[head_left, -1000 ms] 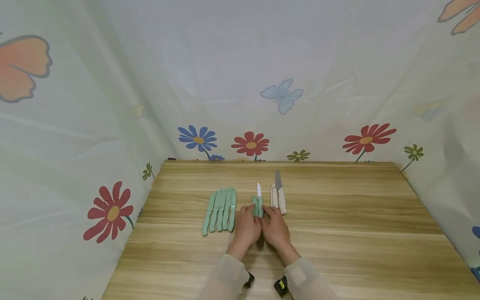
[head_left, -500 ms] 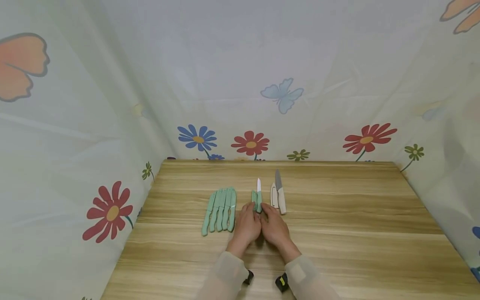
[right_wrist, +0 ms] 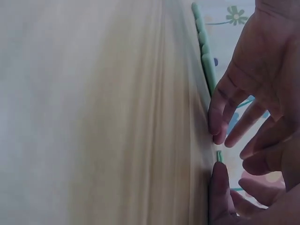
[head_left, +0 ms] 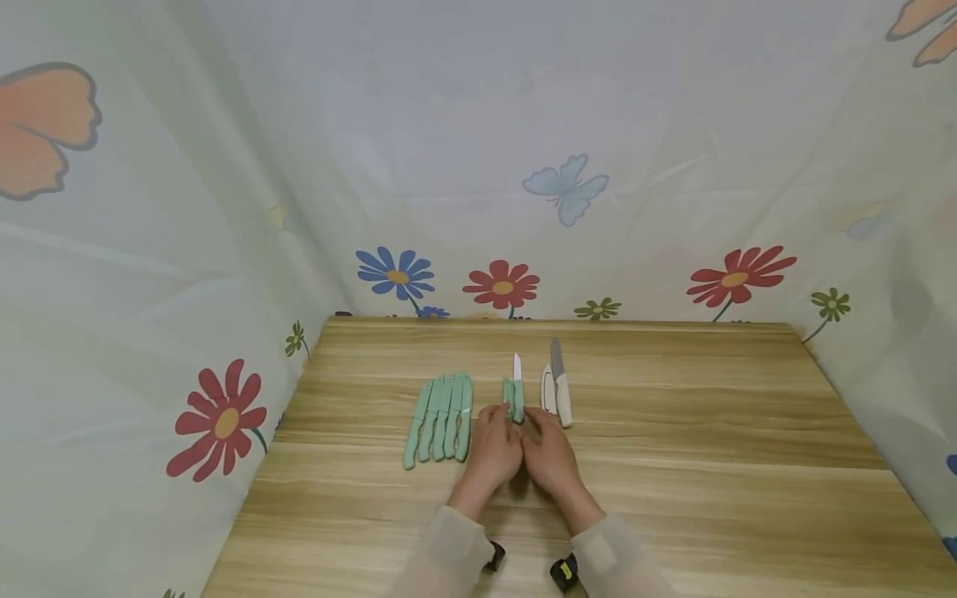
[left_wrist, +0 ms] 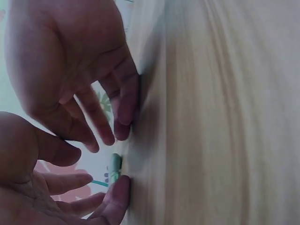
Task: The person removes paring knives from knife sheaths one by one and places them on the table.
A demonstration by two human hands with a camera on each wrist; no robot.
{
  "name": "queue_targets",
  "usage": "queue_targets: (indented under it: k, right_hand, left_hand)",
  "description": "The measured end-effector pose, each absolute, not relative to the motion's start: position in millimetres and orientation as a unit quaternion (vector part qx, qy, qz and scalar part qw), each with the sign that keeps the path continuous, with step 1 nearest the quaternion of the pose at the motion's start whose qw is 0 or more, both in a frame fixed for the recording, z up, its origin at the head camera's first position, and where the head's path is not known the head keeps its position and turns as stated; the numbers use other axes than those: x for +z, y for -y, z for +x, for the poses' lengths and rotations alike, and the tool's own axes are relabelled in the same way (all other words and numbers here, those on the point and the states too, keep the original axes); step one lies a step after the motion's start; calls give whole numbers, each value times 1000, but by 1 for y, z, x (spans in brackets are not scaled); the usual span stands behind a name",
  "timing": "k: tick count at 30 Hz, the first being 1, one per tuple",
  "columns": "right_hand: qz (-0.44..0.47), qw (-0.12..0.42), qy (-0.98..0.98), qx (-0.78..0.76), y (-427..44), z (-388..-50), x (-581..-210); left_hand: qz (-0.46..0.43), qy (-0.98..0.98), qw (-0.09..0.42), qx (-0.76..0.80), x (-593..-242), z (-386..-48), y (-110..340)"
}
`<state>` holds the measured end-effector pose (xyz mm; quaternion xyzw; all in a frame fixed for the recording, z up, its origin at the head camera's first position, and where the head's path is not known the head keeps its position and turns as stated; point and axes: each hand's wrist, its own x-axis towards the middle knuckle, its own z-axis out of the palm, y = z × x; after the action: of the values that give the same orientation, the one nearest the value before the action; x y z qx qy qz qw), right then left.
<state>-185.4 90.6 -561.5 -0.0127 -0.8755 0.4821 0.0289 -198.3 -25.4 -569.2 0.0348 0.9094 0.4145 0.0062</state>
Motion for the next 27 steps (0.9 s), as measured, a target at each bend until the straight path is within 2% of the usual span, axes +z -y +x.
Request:
queue_targets:
  k: [5,13,21,27]
  right_hand:
    - [-49,38,842,536,-87,-179,-559]
    - [-34,-34,731,681,-74,-172,-553]
    - [23,-90,701,707,-61,-169,-556]
    - [24,-132,684,717,-55,-166,-557]
  left_hand:
    - [27,-901,-8,433,-565,-188,32]
    - [-5,-904,-57,424,-555,-168,47]
    - [-26,-898,-55,437,-557,-154,56]
    - [-25,-891,-49,450,-559,-151,61]
